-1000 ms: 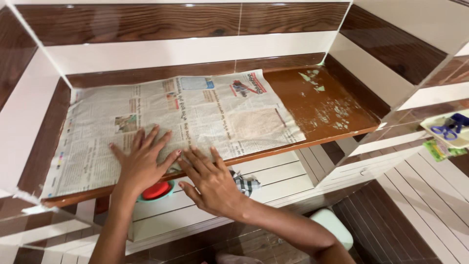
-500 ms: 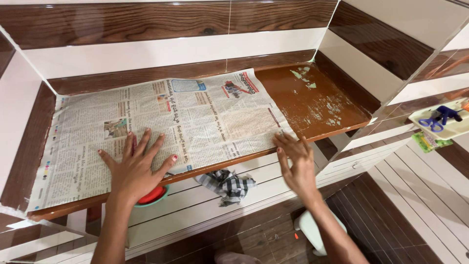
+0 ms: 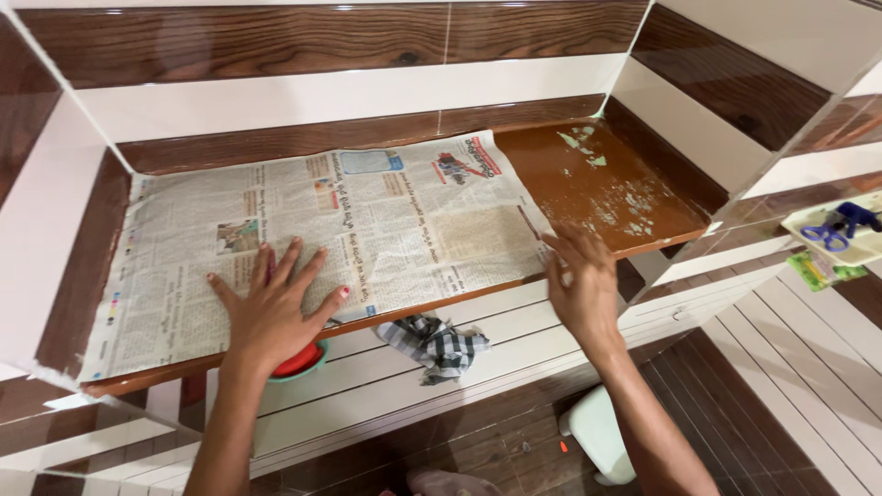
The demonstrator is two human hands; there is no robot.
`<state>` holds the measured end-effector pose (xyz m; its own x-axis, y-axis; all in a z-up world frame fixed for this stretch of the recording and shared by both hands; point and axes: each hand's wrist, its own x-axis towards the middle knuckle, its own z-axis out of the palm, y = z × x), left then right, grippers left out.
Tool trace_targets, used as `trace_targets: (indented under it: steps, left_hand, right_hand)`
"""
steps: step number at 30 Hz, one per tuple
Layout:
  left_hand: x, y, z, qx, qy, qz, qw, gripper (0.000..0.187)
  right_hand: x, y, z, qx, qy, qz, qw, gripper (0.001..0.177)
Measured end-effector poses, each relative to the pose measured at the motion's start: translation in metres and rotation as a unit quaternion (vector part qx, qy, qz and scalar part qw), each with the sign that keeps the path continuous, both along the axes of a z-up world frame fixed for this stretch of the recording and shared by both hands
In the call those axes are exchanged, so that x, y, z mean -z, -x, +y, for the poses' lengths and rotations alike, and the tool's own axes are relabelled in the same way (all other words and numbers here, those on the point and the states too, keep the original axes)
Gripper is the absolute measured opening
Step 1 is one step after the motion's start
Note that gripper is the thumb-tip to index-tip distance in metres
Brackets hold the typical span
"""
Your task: The person wipes a tiled shelf and wall with a cloth, then places a piece of newspaper onto the shelf. They then pick up a bottle of floor cleaner from a bed and place it on the paper-covered shelf.
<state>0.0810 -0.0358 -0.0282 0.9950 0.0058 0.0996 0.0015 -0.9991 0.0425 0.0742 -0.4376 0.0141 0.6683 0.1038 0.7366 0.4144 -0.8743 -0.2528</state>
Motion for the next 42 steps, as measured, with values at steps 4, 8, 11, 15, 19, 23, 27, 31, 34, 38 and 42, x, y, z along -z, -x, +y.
trace_targets:
  steps: [4,8,11,15,19,23,27,31,34,38,42]
  left_hand:
    - [-0.006,0.003,-0.002,-0.005,0.002,0.009,1.0,0.087]
    - [-0.012,0.009,-0.004,-0.005,0.02,0.005,1.0,0.09]
    - [-0.018,0.014,-0.004,0.003,0.012,-0.02,1.0,0.093]
    - [-0.026,0.013,-0.006,0.004,0.044,0.046,0.998,0.095]
    - [-0.028,-0.018,0.018,0.047,0.046,0.135,0.989,0.114]
    - [-0.033,-0.063,0.064,-0.025,0.052,0.089,0.994,0.11]
    - [-0.029,-0.06,0.106,-0.093,0.017,0.047,0.994,0.115]
    - [-0.023,-0.049,0.133,-0.12,0.019,0.031,0.992,0.12]
    - [-0.017,-0.045,0.147,-0.126,0.054,0.015,0.99,0.12]
    - [-0.008,-0.055,0.151,-0.111,0.044,0.0,0.993,0.11]
    - [-0.001,-0.076,0.111,-0.06,0.001,-0.065,0.996,0.085]
  right_hand:
    - [-0.016,-0.008,0.078,-0.286,0.001,0.127,0.95,0.045]
    - [-0.01,-0.039,0.163,-0.413,0.156,0.265,0.857,0.064]
    - [-0.007,-0.081,0.204,-0.405,0.245,0.284,0.834,0.081]
    - [-0.007,-0.129,0.231,-0.29,0.283,0.284,0.869,0.073]
    - [-0.002,-0.139,0.241,-0.227,0.298,0.288,0.882,0.074]
    - [-0.006,-0.137,0.241,-0.22,0.292,0.302,0.88,0.077]
    - [-0.002,-0.155,0.219,-0.171,0.274,0.328,0.888,0.079]
    - [0.019,-0.201,0.161,-0.089,0.228,0.317,0.916,0.087]
    - [0.023,-0.221,0.116,-0.02,0.21,0.322,0.923,0.09]
    - [-0.007,-0.194,0.088,0.031,0.187,0.345,0.919,0.09]
    - [-0.031,-0.13,0.128,-0.016,0.234,0.293,0.927,0.078]
